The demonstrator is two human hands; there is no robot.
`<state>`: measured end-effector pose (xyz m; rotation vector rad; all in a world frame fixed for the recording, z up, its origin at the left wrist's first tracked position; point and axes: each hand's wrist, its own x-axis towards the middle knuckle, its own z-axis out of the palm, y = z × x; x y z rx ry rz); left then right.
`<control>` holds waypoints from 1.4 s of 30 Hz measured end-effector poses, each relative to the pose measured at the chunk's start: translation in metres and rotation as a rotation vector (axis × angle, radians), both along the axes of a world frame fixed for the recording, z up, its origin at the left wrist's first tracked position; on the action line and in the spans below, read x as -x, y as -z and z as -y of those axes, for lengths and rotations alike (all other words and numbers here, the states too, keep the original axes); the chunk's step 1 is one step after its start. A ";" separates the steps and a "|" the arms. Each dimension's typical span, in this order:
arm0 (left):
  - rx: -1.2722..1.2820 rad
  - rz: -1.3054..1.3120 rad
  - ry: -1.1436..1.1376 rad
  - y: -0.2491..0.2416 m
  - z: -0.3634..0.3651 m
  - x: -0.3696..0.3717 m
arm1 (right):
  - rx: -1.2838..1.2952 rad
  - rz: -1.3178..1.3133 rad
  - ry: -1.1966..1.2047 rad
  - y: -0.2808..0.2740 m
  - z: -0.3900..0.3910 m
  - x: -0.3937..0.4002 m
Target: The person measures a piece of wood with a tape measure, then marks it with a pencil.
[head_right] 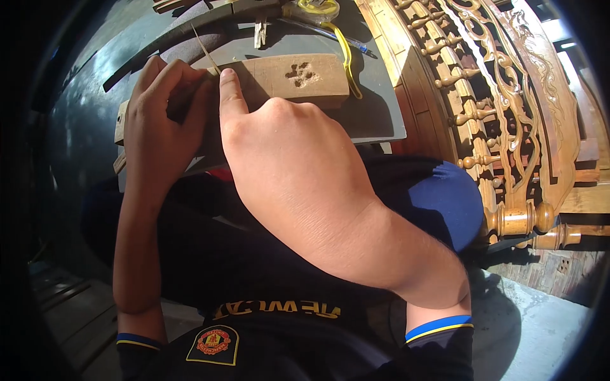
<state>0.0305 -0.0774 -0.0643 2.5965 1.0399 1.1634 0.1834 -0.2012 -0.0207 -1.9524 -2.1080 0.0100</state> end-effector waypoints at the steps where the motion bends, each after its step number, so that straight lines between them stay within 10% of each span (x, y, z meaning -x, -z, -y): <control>1: -0.008 -0.011 0.003 0.001 0.000 0.001 | -0.021 -0.003 -0.009 0.001 -0.001 -0.001; 42: 0.010 0.002 0.016 0.001 0.003 -0.003 | -0.007 -0.025 0.057 -0.002 0.013 -0.003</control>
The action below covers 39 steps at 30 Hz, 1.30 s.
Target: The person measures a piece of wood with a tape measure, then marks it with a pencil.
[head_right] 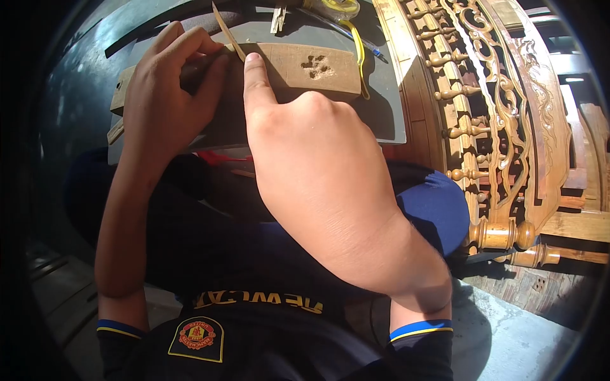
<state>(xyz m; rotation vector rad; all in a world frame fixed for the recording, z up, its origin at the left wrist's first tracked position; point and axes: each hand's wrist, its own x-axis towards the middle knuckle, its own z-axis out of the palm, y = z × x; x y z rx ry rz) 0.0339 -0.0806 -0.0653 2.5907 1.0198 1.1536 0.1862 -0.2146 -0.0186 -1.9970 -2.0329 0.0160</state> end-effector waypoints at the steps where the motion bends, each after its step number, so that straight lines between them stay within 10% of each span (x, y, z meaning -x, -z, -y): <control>1: -0.006 0.001 0.000 0.001 0.000 0.000 | 0.054 -0.015 -0.006 -0.014 0.013 -0.003; 39: -0.027 0.035 0.039 -0.001 0.003 -0.007 | -0.039 -0.062 0.005 0.004 -0.007 0.000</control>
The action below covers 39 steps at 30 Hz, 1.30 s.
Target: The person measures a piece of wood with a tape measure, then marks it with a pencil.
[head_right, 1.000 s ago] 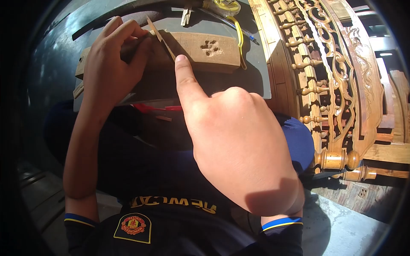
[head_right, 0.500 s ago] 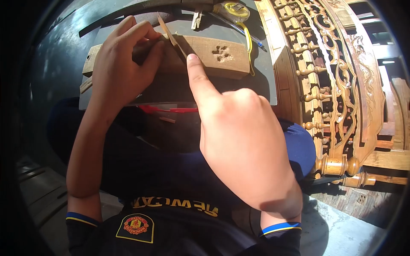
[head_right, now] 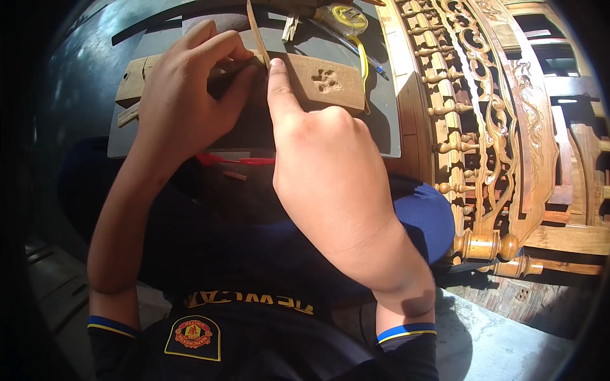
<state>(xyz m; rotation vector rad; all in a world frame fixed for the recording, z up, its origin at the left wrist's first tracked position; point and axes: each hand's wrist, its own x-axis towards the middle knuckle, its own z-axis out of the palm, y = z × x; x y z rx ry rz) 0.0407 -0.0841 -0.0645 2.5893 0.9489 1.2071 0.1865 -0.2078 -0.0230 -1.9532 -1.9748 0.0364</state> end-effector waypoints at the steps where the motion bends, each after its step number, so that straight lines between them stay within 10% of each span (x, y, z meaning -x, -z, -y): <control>1: 0.017 -0.006 -0.015 0.000 0.001 0.000 | 0.045 0.003 -0.001 -0.012 0.012 0.000; 39: -0.115 0.024 -0.075 0.010 -0.004 0.000 | 0.101 0.052 -0.033 -0.020 0.027 -0.006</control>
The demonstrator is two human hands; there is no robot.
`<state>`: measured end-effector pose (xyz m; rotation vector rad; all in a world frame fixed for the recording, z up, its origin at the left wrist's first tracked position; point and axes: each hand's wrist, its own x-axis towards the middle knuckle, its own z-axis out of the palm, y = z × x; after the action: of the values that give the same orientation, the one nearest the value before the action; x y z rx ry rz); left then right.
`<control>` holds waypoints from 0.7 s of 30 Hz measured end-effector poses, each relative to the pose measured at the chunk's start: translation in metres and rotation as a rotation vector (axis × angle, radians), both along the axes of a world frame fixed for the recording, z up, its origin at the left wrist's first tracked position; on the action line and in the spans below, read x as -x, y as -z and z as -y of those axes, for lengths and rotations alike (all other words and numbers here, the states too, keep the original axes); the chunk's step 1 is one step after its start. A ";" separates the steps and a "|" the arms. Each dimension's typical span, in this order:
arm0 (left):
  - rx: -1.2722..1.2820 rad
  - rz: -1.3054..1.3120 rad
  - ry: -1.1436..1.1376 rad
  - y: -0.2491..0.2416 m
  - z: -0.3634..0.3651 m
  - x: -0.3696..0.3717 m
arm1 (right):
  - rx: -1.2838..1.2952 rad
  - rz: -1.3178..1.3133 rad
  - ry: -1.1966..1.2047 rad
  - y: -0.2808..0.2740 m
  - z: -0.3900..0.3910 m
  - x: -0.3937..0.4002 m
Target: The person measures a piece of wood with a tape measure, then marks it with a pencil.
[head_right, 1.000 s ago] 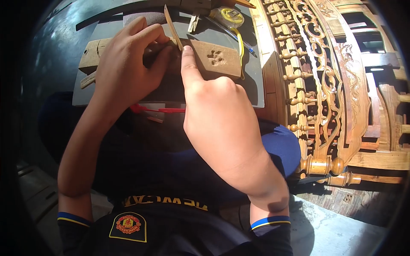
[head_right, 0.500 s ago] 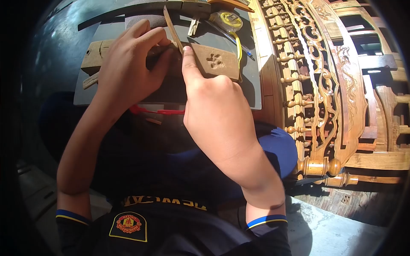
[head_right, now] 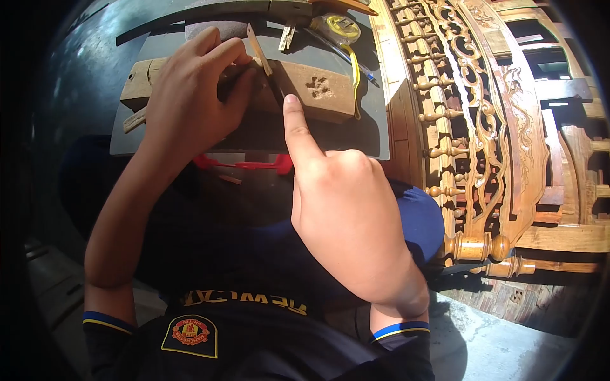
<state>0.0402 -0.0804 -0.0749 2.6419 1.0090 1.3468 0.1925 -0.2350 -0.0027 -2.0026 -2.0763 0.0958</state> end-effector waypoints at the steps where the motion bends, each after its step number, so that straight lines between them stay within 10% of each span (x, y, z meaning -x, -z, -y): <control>1: 0.006 -0.009 0.017 -0.001 -0.001 0.001 | -0.050 -0.006 -0.006 0.009 -0.013 -0.002; 21: 0.057 -0.062 0.057 -0.008 0.002 -0.005 | -0.186 -0.038 -0.041 0.022 -0.038 -0.008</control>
<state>0.0449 -0.0825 -0.0669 2.6644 0.9546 1.2143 0.2001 -0.1970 -0.0243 -1.8355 -2.0226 -0.0504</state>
